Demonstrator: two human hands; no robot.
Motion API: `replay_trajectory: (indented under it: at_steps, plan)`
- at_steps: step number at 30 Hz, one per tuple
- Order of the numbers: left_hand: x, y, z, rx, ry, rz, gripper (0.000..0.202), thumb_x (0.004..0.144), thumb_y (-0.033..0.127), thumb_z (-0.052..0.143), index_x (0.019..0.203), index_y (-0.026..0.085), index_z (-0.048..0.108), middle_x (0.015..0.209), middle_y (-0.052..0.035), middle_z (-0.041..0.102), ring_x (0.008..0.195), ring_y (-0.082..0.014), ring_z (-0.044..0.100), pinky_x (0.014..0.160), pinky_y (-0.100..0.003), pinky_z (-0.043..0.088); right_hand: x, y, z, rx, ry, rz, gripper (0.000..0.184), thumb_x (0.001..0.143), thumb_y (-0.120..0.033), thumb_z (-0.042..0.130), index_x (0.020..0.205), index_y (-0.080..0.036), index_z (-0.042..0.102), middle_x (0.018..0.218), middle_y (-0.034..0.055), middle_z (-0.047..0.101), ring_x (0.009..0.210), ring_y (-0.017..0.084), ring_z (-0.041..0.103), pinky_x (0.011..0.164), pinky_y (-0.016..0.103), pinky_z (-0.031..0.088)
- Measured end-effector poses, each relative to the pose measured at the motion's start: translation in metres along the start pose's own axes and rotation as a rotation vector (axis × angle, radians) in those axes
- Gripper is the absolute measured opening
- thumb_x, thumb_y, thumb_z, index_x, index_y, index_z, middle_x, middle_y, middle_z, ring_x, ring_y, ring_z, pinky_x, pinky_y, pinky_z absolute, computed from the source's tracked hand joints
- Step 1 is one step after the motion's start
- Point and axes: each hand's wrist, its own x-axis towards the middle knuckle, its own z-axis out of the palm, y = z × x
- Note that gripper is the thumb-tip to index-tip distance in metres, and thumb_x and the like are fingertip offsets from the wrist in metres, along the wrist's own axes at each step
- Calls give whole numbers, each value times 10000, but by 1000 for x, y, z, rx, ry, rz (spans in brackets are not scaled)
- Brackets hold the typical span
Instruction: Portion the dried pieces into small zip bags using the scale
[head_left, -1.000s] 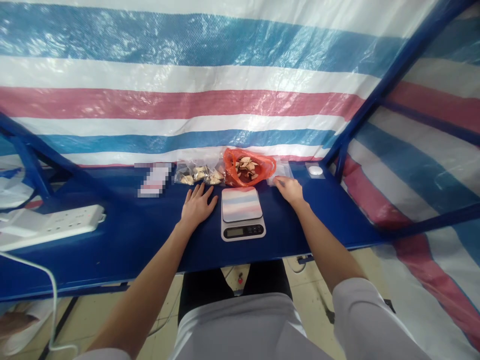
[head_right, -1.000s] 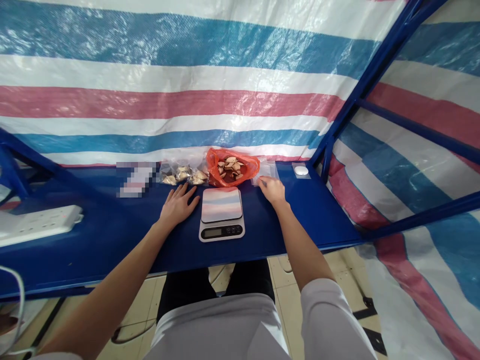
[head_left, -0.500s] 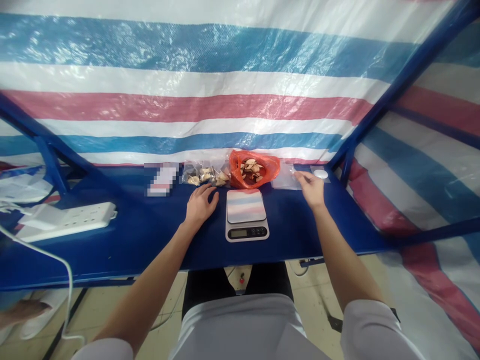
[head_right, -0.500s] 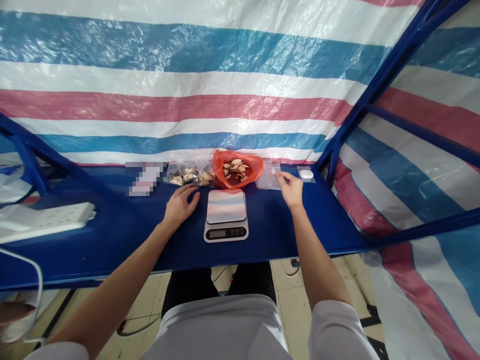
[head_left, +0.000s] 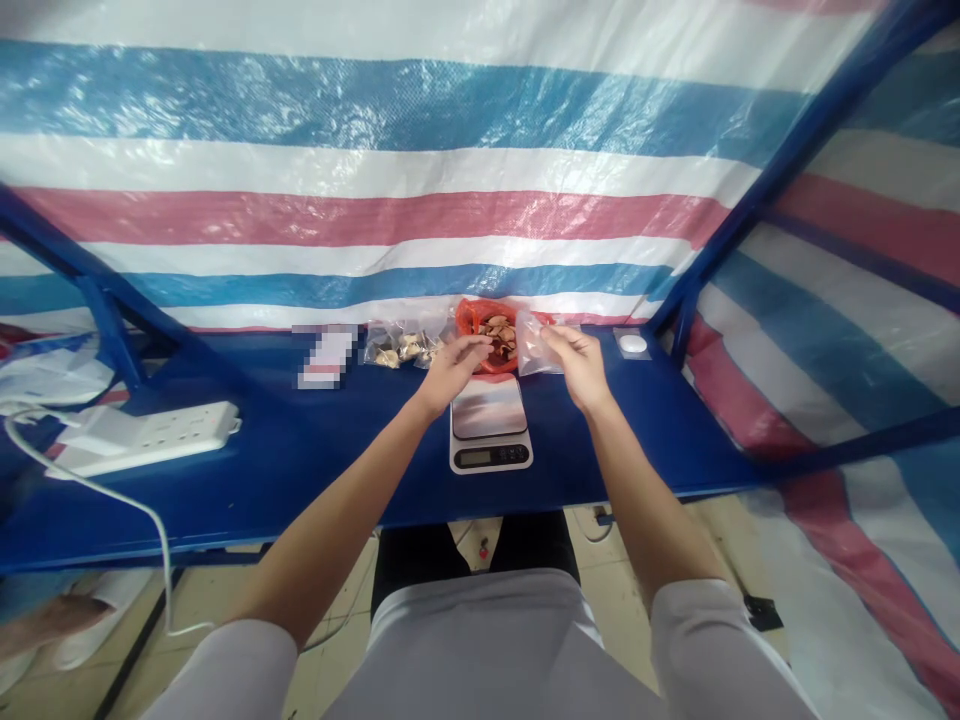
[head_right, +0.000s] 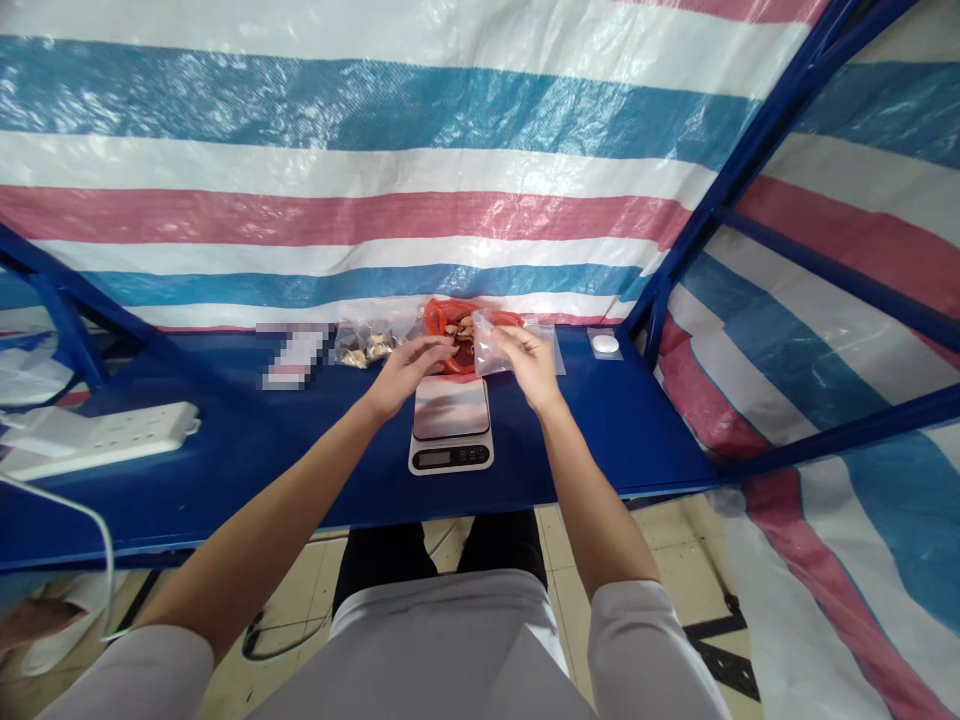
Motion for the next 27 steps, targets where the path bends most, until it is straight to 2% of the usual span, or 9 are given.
replay_trajectory:
  at_steps: [5,8,11,14,18,23,27]
  plan:
    - [1,-1,13,-309,-3,-190,372,773,455,815,1006,183,715,1003,-66,762,904,-194,716,899,-358,552,-1,-4,25,177,-116,58,360,705,-573,817,868,-252,784,1045,17,797,1095,265,728,970,427,594]
    - [2,-3,12,-420,12,-259,365,765,436,831,1002,185,712,950,-56,763,834,-171,710,848,-328,551,-1,-5,32,263,-119,105,365,664,-566,847,841,-256,769,1056,8,795,1109,273,727,945,431,619]
    - [2,-3,8,-504,-27,-291,343,760,415,837,988,184,725,944,-59,769,804,-164,704,798,-306,553,-2,-3,36,309,-117,127,338,668,-529,853,838,-253,756,1015,2,795,1076,265,739,924,430,635]
    - [2,-3,2,-568,-49,-280,317,721,344,867,966,185,744,907,-47,771,801,-158,705,783,-294,558,-4,0,36,334,-116,129,321,684,-512,849,844,-251,753,961,-3,795,1026,251,752,930,438,637]
    - [4,-6,-9,-545,-3,-241,329,673,283,891,963,184,771,869,-26,763,766,-138,688,748,-277,554,-6,9,31,309,-99,147,355,693,-558,839,860,-255,760,969,-9,800,1015,247,759,938,438,632]
    - [11,-9,-31,-414,112,-117,298,634,307,903,866,190,758,813,-3,733,699,-113,647,687,-257,536,-6,22,21,232,-149,217,422,701,-607,832,905,-242,775,1001,21,810,1043,249,763,952,414,614]
    - [16,-1,-56,-238,171,-16,377,589,380,912,870,183,756,839,-16,733,712,-122,641,687,-258,533,-3,26,22,221,-192,250,467,718,-623,820,976,-235,780,1062,50,809,1065,248,761,924,385,617]
